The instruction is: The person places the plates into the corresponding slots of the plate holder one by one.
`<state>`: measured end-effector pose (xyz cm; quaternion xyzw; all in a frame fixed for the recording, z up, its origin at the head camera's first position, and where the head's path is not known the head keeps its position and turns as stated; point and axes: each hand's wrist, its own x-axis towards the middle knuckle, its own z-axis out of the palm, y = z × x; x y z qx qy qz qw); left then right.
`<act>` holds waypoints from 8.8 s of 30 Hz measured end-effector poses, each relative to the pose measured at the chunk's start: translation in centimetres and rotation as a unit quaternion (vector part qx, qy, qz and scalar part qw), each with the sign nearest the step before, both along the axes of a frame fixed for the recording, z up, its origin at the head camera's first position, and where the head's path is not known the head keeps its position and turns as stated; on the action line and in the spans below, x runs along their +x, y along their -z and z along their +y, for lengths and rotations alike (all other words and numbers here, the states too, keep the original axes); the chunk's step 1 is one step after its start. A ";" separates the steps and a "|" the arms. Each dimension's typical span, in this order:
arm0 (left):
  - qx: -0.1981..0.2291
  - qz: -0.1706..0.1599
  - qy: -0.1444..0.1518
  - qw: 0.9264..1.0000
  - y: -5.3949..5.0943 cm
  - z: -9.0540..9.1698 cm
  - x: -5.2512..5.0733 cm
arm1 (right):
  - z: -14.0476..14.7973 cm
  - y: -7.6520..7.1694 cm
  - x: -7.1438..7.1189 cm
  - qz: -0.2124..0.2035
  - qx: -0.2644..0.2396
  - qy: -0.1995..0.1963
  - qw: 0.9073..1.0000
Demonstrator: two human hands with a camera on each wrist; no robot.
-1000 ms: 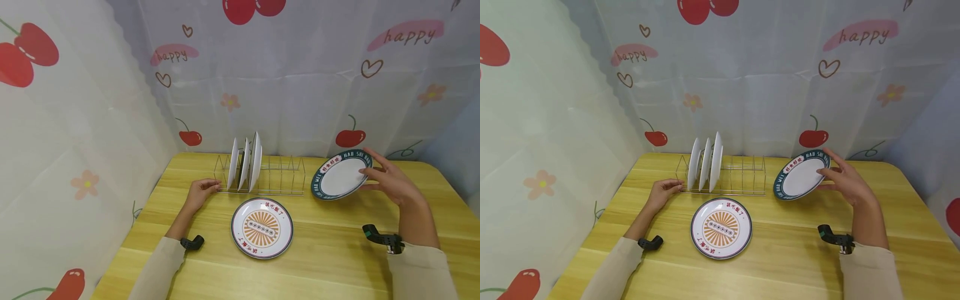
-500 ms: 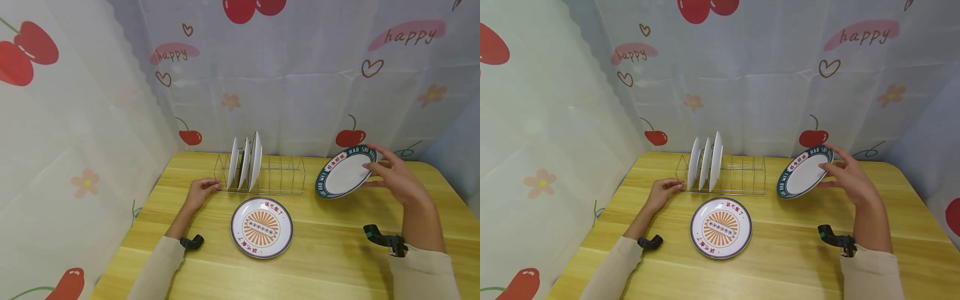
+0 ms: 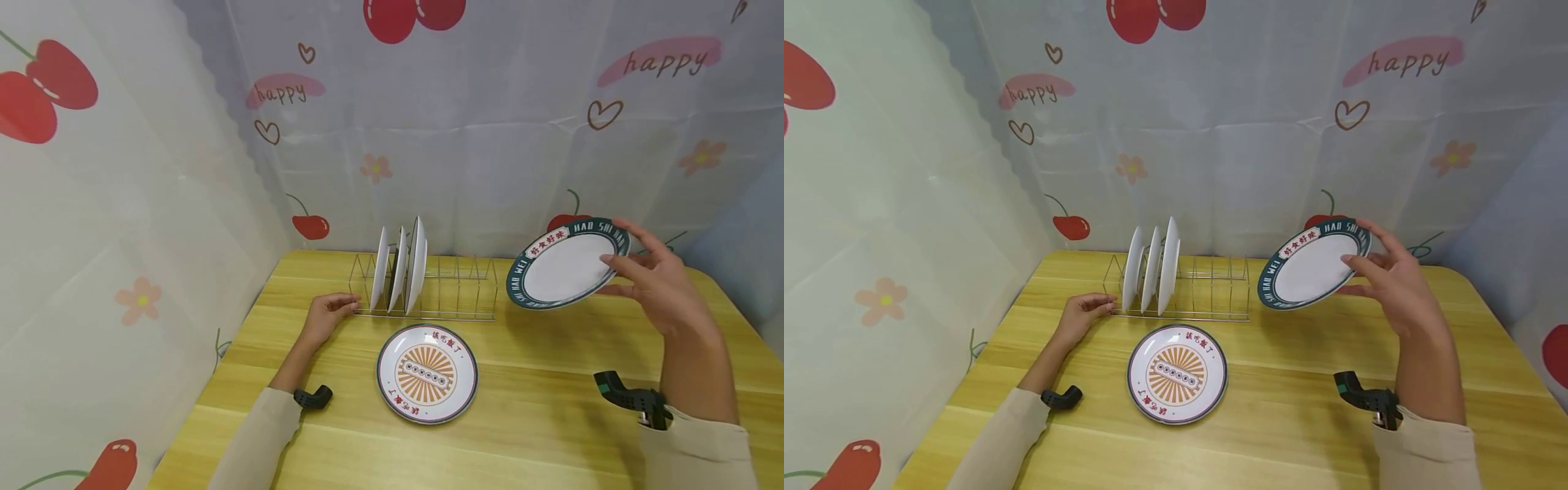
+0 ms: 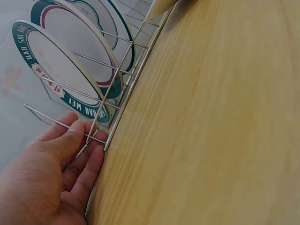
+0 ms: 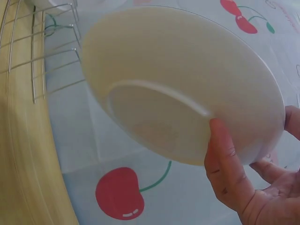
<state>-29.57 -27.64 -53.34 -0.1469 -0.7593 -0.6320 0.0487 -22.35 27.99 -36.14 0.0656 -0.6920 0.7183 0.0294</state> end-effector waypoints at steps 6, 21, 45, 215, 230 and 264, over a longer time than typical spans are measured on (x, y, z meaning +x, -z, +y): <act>0.006 0.001 0.002 1.000 0.0 0.0 0.1 | -1.2 -0.4 0.2 0.030 -0.046 -0.001 0.998; 0.005 0.008 0.010 1.000 0.0 0.1 0.2 | -6.6 -0.3 -0.1 0.076 -0.081 -0.013 0.994; -0.004 0.015 0.000 1.000 0.2 -0.2 0.1 | -15.8 -0.8 -2.2 0.089 0.163 -0.044 0.982; 0.010 -0.002 0.024 1.000 0.1 -0.1 -0.1 | -13.1 -4.3 -4.6 0.010 0.189 -0.116 0.975; 0.000 0.024 0.012 1.000 0.2 0.0 -0.1 | -14.9 -1.1 -8.1 -0.005 0.206 -0.188 0.960; -0.001 0.010 0.006 1.000 0.1 0.0 -0.1 | -12.6 3.4 -6.4 0.024 0.174 -0.060 0.983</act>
